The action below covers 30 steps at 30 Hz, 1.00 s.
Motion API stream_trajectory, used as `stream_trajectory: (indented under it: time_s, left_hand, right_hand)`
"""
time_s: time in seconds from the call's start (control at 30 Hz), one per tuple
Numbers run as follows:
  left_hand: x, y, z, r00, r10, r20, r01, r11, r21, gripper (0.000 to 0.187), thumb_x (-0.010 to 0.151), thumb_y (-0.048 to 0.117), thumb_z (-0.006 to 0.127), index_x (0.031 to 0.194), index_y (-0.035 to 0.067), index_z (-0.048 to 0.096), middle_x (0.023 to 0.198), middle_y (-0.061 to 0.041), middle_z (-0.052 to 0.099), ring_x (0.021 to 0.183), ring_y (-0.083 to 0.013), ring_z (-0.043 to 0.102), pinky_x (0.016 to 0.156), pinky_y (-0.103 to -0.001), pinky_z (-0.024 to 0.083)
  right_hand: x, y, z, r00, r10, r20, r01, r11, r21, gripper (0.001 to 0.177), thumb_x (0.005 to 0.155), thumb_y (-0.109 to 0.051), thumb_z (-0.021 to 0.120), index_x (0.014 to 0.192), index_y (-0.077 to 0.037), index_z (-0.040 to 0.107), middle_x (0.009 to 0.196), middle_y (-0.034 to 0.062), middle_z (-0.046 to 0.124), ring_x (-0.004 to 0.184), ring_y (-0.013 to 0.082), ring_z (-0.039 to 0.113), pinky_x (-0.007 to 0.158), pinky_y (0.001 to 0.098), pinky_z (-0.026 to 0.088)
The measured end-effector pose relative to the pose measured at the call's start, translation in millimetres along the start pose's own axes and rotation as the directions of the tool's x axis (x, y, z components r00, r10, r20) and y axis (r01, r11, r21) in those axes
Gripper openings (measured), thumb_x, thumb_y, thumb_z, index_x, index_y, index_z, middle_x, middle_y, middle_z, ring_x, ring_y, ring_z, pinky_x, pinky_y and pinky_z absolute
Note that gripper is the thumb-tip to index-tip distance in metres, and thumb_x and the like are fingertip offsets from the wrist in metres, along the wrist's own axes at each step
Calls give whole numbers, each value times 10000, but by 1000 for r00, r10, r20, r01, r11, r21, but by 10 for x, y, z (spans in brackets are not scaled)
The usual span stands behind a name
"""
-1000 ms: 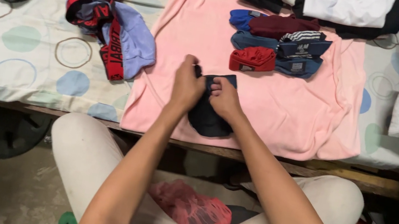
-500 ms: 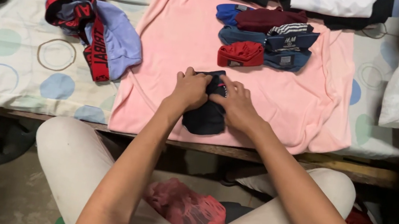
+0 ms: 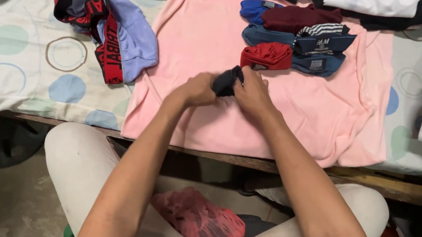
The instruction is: Folding various items of underwear and socks and placing them into organized stacks.
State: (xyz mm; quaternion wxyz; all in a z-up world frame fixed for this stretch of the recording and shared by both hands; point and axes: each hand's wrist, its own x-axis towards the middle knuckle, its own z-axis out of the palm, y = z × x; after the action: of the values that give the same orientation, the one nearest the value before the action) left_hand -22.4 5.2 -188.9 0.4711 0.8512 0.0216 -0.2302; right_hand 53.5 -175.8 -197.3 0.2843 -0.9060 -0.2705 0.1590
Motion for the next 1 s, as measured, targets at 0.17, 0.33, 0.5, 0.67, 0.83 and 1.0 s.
stream_trajectory:
  time_s: [0.17, 0.33, 0.5, 0.67, 0.83, 1.0]
  left_hand:
    - [417, -352, 415, 918, 5, -397, 51, 990, 129, 437, 744, 203, 771, 1160, 96, 694, 1142, -200, 694, 1084, -420, 644, 935, -505, 496]
    - [188, -239, 521, 851, 218, -478, 19, 896, 443, 269, 736, 127, 753, 997, 66, 728, 1046, -176, 633, 1004, -399, 594, 847, -537, 464]
    - [-232, -49, 504, 727, 400, -558, -98, 865, 493, 260, 640, 162, 799, 867, 47, 743, 1113, -167, 590, 1058, -386, 515, 873, -487, 416]
    - [-333, -22, 492, 797, 365, -482, -116, 875, 470, 212, 650, 189, 783, 801, 46, 745, 1038, -156, 633, 1016, -379, 530, 815, -512, 389]
    - [-217, -15, 546, 781, 273, -562, -9, 904, 427, 102, 870, 164, 663, 899, 68, 684, 875, -154, 699, 906, -364, 616, 829, -531, 411]
    - [-202, -127, 771, 790, 279, -546, 73, 841, 535, 103, 841, 117, 597, 864, 95, 695, 807, -149, 708, 849, -346, 642, 846, -502, 439]
  right_hand:
    - [81, 105, -41, 999, -4, 52, 3, 1000, 15, 293, 929, -255, 615, 1077, -4, 589, 1076, 268, 671, 1051, 454, 621, 904, 533, 471]
    - [38, 193, -114, 974, -3, 227, -2, 1000, 24, 262, 796, -193, 636, 967, 3, 674, 991, 243, 707, 985, 396, 695, 878, 481, 536]
    - [-62, 278, 4, 953, -273, 129, 283, 956, -73, 225, 809, -217, 655, 939, -48, 728, 1045, 203, 696, 1017, 448, 566, 897, 529, 420]
    - [-297, 193, 91, 976, -192, 101, 205, 968, -142, 241, 856, -240, 627, 999, -49, 660, 966, 223, 693, 999, 436, 593, 909, 544, 426]
    - [-461, -78, 98, 982, -98, -163, 83, 992, -98, 307, 843, -227, 659, 1043, -22, 548, 859, 247, 670, 861, 467, 622, 786, 574, 450]
    - [-666, -89, 245, 969, -221, -109, 177, 933, -312, 108, 927, -160, 600, 1009, -92, 617, 850, 160, 705, 865, 401, 661, 800, 558, 460]
